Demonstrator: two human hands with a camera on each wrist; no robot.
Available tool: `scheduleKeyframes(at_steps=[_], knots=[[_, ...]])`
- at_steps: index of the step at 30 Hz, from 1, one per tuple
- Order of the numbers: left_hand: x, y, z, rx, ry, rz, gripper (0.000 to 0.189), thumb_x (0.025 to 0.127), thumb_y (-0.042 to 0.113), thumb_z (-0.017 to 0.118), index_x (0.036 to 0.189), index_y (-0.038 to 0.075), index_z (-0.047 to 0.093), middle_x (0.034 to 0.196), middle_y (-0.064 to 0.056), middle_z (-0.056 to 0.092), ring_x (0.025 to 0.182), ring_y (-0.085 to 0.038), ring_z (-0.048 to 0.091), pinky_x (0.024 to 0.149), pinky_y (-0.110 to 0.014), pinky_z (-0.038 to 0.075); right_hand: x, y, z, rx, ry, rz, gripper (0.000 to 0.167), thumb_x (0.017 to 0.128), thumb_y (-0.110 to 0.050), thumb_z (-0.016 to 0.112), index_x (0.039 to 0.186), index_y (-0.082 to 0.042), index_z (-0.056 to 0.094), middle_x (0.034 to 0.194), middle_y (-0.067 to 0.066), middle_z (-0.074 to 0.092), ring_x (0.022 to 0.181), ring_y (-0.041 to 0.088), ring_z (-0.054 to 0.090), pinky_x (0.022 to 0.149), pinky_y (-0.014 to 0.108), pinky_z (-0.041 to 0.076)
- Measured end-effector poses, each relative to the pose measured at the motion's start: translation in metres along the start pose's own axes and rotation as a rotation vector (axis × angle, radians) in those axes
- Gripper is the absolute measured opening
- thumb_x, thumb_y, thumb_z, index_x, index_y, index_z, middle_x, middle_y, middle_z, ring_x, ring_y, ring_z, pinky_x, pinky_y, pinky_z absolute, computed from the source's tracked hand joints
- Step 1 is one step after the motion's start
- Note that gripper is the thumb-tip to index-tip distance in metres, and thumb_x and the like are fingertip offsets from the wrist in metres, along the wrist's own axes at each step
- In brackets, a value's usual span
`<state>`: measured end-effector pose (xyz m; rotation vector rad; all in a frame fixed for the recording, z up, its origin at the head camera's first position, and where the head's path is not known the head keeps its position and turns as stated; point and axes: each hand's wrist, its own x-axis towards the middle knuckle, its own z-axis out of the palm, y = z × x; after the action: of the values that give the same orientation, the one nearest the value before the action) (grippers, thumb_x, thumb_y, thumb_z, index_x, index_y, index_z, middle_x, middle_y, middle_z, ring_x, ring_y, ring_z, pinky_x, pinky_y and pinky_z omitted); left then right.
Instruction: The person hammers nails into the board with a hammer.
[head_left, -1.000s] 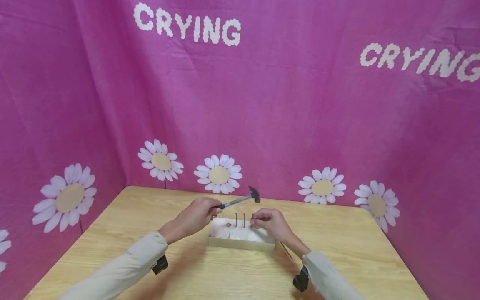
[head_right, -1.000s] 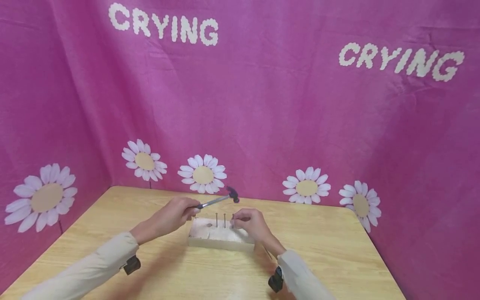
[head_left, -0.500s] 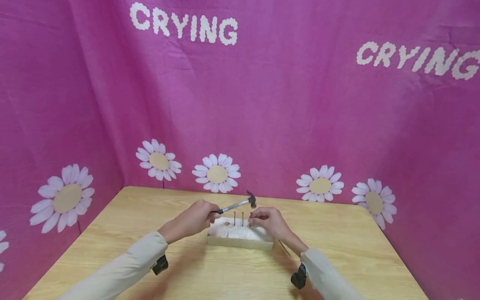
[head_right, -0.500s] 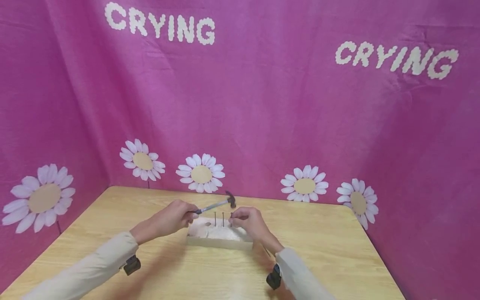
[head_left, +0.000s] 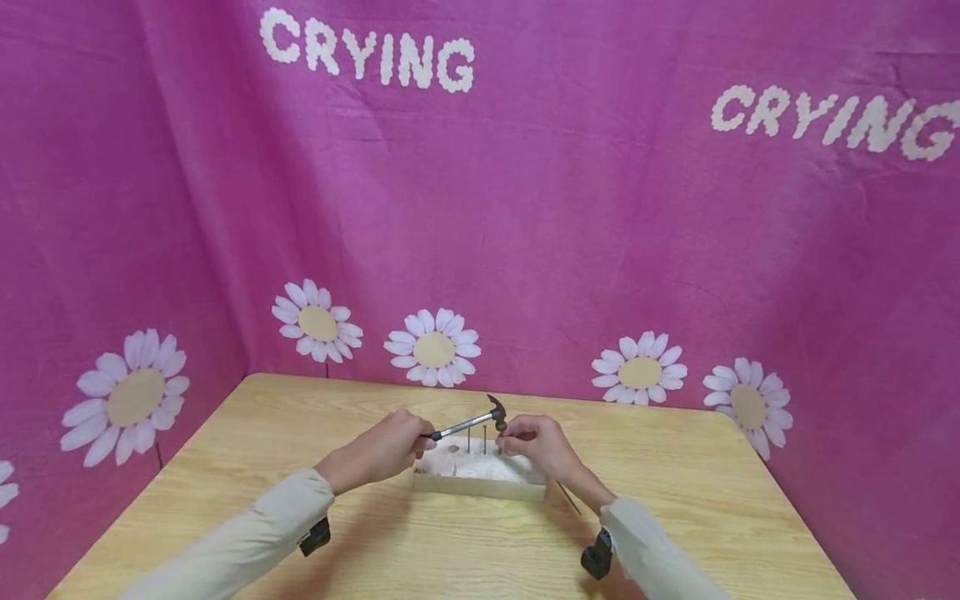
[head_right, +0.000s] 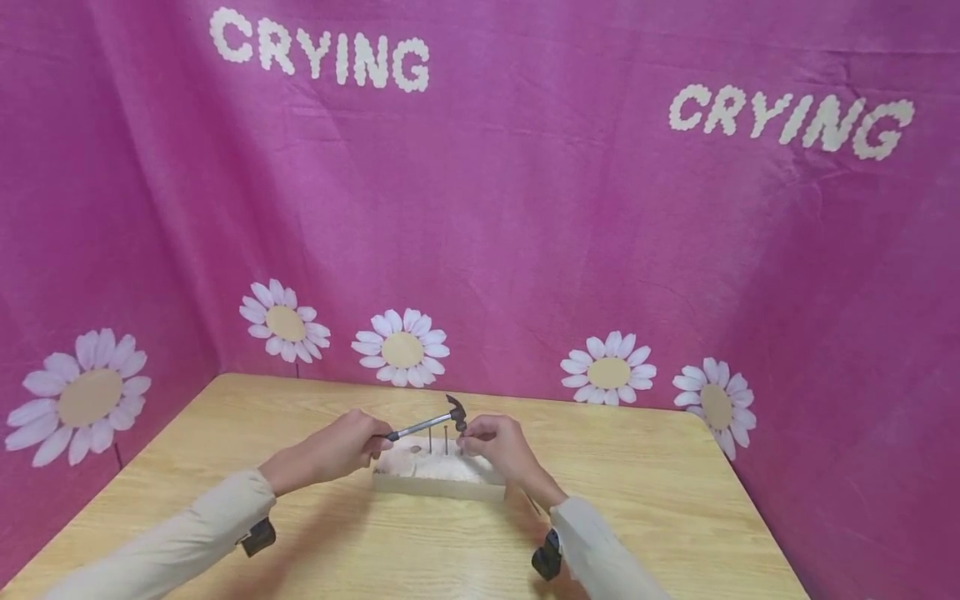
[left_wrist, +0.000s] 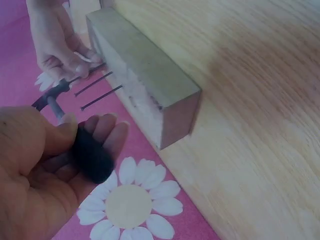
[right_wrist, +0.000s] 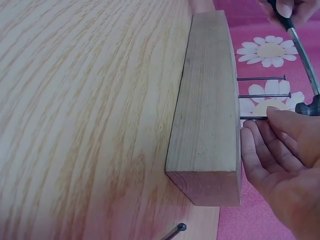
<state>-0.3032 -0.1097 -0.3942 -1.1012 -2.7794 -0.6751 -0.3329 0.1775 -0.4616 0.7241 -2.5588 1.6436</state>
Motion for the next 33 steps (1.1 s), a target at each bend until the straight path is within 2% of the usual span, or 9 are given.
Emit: scheduleKeyframes(at_steps=[2,5,8,14,18,22,26,30,33], knots=[[0.0,-0.001,-0.002,-0.022,0.006,-0.006,0.015,0.101,-0.003,0.064,0.088,-0.002,0.071,0.07,0.001,0.058,0.064,-0.005,0.047,0.057,-0.021,0.043,0.0,0.0,-0.002,-0.012,0.0,0.003,0.012,0.097,-0.004,0.073,0.101,0.007,0.075,0.1,0.023,0.077,0.085,0.025,0.074,0.075,0.023,0.058],[0.001,-0.002,-0.005,-0.103,0.094,-0.021,0.02,0.102,-0.002,0.063,0.084,0.002,0.069,0.073,-0.003,0.063,0.064,-0.005,0.051,0.058,-0.02,0.047,-0.001,-0.002,-0.005,-0.019,-0.011,0.009,0.012,0.098,-0.004,0.072,0.102,0.007,0.075,0.099,0.023,0.076,0.084,0.026,0.073,0.076,0.027,0.06],[0.0,-0.003,-0.008,-0.275,0.128,-0.092,0.02,0.104,0.001,0.061,0.086,0.002,0.07,0.075,-0.008,0.067,0.063,-0.006,0.058,0.058,-0.021,0.053,-0.004,-0.003,-0.01,0.007,-0.037,0.021,0.013,0.099,-0.002,0.07,0.104,0.01,0.073,0.097,0.026,0.075,0.084,0.031,0.074,0.076,0.034,0.063],[-0.004,-0.006,-0.004,-0.72,0.004,-0.251,0.024,0.107,0.011,0.06,0.107,-0.01,0.072,0.088,-0.016,0.075,0.072,-0.014,0.073,0.065,-0.03,0.061,-0.008,-0.001,-0.027,0.022,-0.038,0.035,0.016,0.1,0.001,0.066,0.107,0.015,0.069,0.097,0.029,0.074,0.082,0.034,0.075,0.073,0.04,0.064],[-0.008,-0.01,0.003,-0.881,-0.076,-0.377,0.037,0.108,0.024,0.061,0.124,-0.008,0.07,0.103,-0.01,0.077,0.084,-0.015,0.075,0.076,-0.034,0.06,-0.014,0.0,-0.04,-0.052,-0.059,0.034,0.013,0.098,0.0,0.068,0.106,0.011,0.07,0.097,0.026,0.073,0.079,0.025,0.071,0.07,0.037,0.063],[-0.013,-0.012,0.008,-1.02,-0.101,-0.469,0.043,0.108,0.027,0.061,0.135,-0.007,0.065,0.122,-0.018,0.073,0.099,-0.019,0.073,0.088,-0.04,0.059,-0.023,0.003,-0.054,-0.059,-0.067,0.065,0.016,0.098,0.0,0.068,0.111,0.011,0.069,0.097,0.027,0.071,0.077,0.024,0.069,0.068,0.042,0.063],[-0.015,-0.012,0.014,-1.112,-0.117,-0.465,0.045,0.109,0.024,0.059,0.14,-0.009,0.06,0.137,-0.024,0.066,0.107,-0.02,0.071,0.087,-0.035,0.058,-0.033,0.005,-0.069,-0.07,-0.073,0.112,0.017,0.098,0.0,0.069,0.11,0.012,0.066,0.091,0.026,0.071,0.07,0.023,0.066,0.061,0.043,0.061],[-0.016,-0.01,0.019,-1.137,-0.116,-0.435,0.045,0.109,0.022,0.058,0.14,-0.01,0.059,0.142,-0.021,0.063,0.105,-0.016,0.068,0.084,-0.03,0.057,-0.044,0.006,-0.079,-0.147,-0.191,0.2,0.008,0.096,0.004,0.068,0.099,0.01,0.066,0.08,0.016,0.069,0.065,0.017,0.06,0.057,0.033,0.055],[-0.016,-0.008,0.02,-1.12,-0.088,-0.404,0.045,0.109,0.022,0.059,0.138,-0.011,0.06,0.14,-0.022,0.065,0.103,-0.015,0.067,0.083,-0.031,0.057,-0.054,0.006,-0.08,-0.189,-0.265,0.302,0.006,0.093,0.004,0.072,0.091,0.006,0.067,0.073,0.008,0.067,0.062,0.015,0.06,0.057,0.033,0.055]])
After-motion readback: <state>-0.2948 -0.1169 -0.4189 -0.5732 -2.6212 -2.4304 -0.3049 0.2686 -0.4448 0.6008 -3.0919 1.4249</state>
